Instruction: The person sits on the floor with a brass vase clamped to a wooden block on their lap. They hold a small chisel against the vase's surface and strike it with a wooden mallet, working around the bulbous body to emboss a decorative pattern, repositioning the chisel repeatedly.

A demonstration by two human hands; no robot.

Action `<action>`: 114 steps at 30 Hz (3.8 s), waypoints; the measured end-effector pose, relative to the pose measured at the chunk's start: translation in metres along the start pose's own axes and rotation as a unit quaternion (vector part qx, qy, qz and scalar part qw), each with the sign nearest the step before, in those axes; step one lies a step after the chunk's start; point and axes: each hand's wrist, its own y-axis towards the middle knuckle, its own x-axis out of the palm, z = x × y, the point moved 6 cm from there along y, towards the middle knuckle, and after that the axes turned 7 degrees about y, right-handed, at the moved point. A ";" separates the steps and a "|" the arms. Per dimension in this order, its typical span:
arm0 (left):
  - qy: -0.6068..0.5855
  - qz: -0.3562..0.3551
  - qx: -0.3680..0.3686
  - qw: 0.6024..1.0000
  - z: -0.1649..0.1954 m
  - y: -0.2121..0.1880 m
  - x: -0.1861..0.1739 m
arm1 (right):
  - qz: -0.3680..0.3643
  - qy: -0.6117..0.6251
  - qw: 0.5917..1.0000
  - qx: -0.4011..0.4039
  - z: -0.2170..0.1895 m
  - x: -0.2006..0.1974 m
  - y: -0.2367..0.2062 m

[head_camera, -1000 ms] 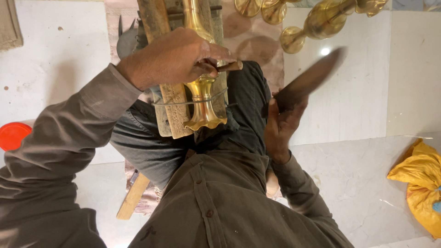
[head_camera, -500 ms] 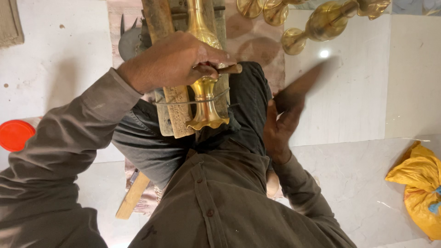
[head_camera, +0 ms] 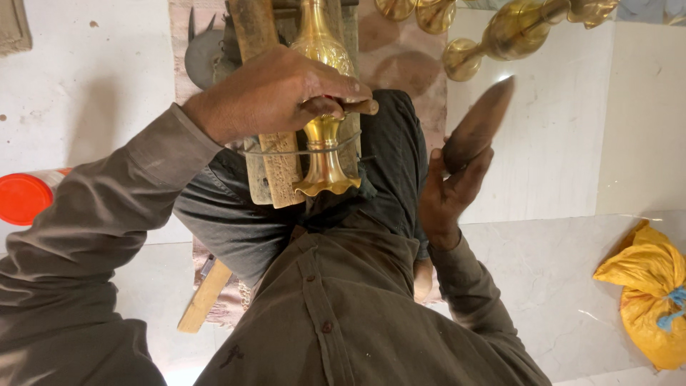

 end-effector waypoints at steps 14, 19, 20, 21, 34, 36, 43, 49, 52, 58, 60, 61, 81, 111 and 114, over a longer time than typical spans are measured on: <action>0.050 -0.011 -0.001 0.999 0.000 0.007 0.003 | -0.020 -0.087 0.996 0.016 -0.015 0.018 0.005; 0.048 -0.012 -0.009 0.999 -0.002 0.008 0.007 | -0.042 -0.192 0.980 -0.026 -0.019 0.015 0.009; 0.050 -0.014 -0.012 0.999 -0.003 0.009 0.008 | -0.012 -0.155 0.988 0.008 -0.016 0.008 0.010; 0.055 -0.006 -0.005 0.998 -0.003 0.010 0.006 | -0.019 -0.131 0.991 0.014 -0.014 0.007 0.011; 0.040 0.005 0.002 0.999 0.002 0.002 0.000 | -0.019 -0.097 0.994 -0.049 -0.032 0.006 0.014; 0.040 0.002 -0.004 0.999 0.000 0.001 0.000 | -0.032 -0.098 0.993 -0.064 -0.036 0.008 0.016; 0.047 0.000 0.002 0.999 -0.001 -0.004 0.001 | -0.046 -0.164 0.983 -0.068 -0.036 0.008 0.019; 0.004 0.005 0.002 1.000 0.000 -0.009 0.002 | -0.042 -0.148 0.986 -0.062 -0.032 0.007 0.013; -0.003 0.001 -0.024 1.000 -0.003 -0.011 0.004 | -0.073 -0.275 0.953 -0.107 -0.038 0.015 0.012; 0.026 0.010 -0.008 1.000 0.001 -0.014 0.001 | -0.089 -0.255 0.955 -0.120 -0.048 0.016 0.018; 0.024 0.004 -0.022 0.999 0.000 -0.014 0.000 | -0.098 -0.338 0.918 -0.180 -0.052 0.019 0.019; -0.001 -0.007 -0.037 0.999 0.000 -0.016 0.001 | -0.066 -0.280 0.938 -0.192 -0.055 0.015 0.020; -0.238 0.512 -0.208 0.799 -0.019 -0.117 0.048 | -0.102 0.055 0.971 0.209 -0.003 0.042 0.002; -0.399 0.450 -0.314 0.735 0.014 -0.107 0.119 | -0.300 0.257 0.819 0.416 0.048 0.097 -0.037; -0.393 0.467 -0.274 0.743 0.005 -0.106 0.108 | -0.295 0.214 0.848 0.385 0.049 0.094 -0.026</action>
